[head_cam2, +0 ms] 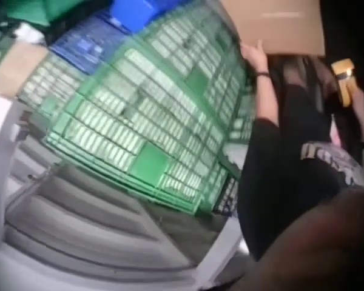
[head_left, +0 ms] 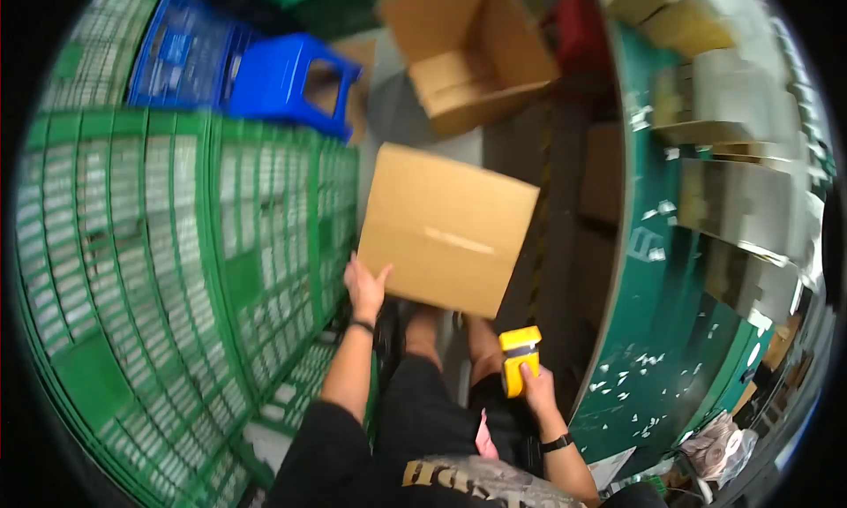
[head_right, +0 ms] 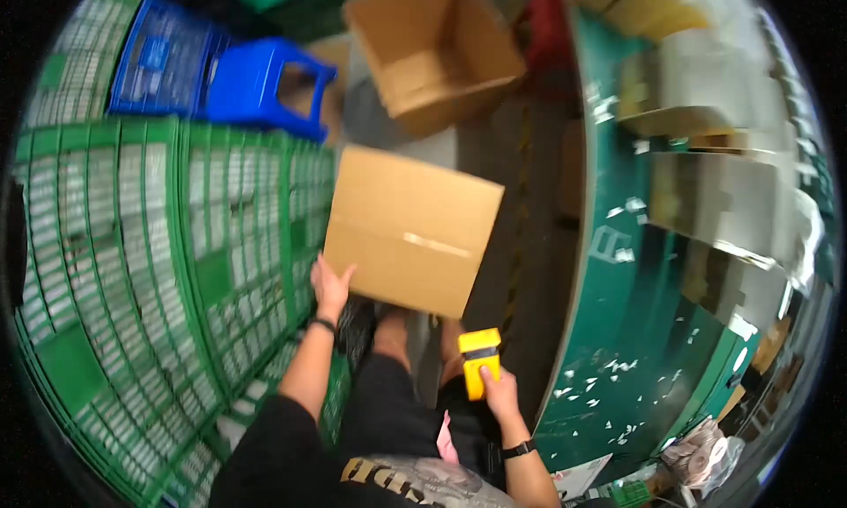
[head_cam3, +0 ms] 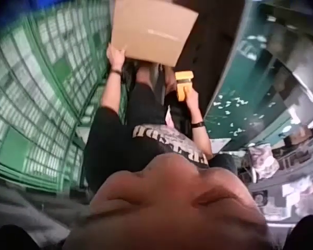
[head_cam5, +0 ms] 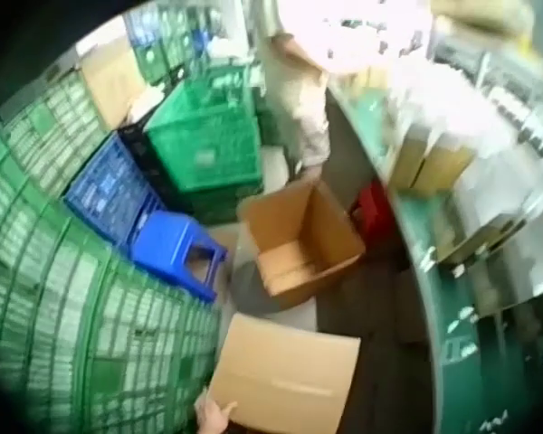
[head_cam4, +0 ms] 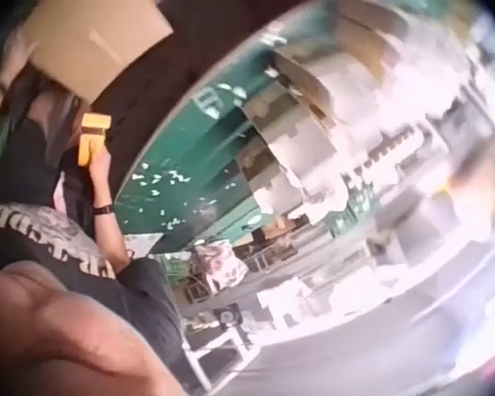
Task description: The person seals a cardboard box using a tape dispenser, then picks up a white bag and places a white box into it before folding the bag.
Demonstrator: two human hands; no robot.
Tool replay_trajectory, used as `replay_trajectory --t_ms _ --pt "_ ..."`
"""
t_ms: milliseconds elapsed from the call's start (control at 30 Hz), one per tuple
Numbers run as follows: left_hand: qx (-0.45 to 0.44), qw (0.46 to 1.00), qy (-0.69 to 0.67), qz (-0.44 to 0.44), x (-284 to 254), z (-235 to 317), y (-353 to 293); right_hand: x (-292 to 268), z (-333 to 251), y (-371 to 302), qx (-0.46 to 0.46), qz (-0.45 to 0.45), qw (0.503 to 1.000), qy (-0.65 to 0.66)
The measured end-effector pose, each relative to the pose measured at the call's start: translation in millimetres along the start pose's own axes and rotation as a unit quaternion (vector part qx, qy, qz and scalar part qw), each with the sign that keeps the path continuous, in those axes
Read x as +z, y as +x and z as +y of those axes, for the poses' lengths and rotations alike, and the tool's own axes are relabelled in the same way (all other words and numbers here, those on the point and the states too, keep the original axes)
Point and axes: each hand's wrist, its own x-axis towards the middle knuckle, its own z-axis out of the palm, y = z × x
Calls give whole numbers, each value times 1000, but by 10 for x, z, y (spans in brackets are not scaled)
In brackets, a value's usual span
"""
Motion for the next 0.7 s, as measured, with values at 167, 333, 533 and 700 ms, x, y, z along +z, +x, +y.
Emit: replay_trajectory --t_ms 167,333,533,700 --pt "-100 992 24 -77 185 277 -497 69 118 154 -1 19 1000 20" --pt "-113 985 -27 -130 404 521 -989 -31 -369 -106 -59 23 995 -71" --pt "-154 953 -24 -259 707 661 -1174 14 -288 -42 -53 12 995 -86" --pt "65 863 -90 -492 879 388 -1228 151 -255 198 -51 -5 993 -105"
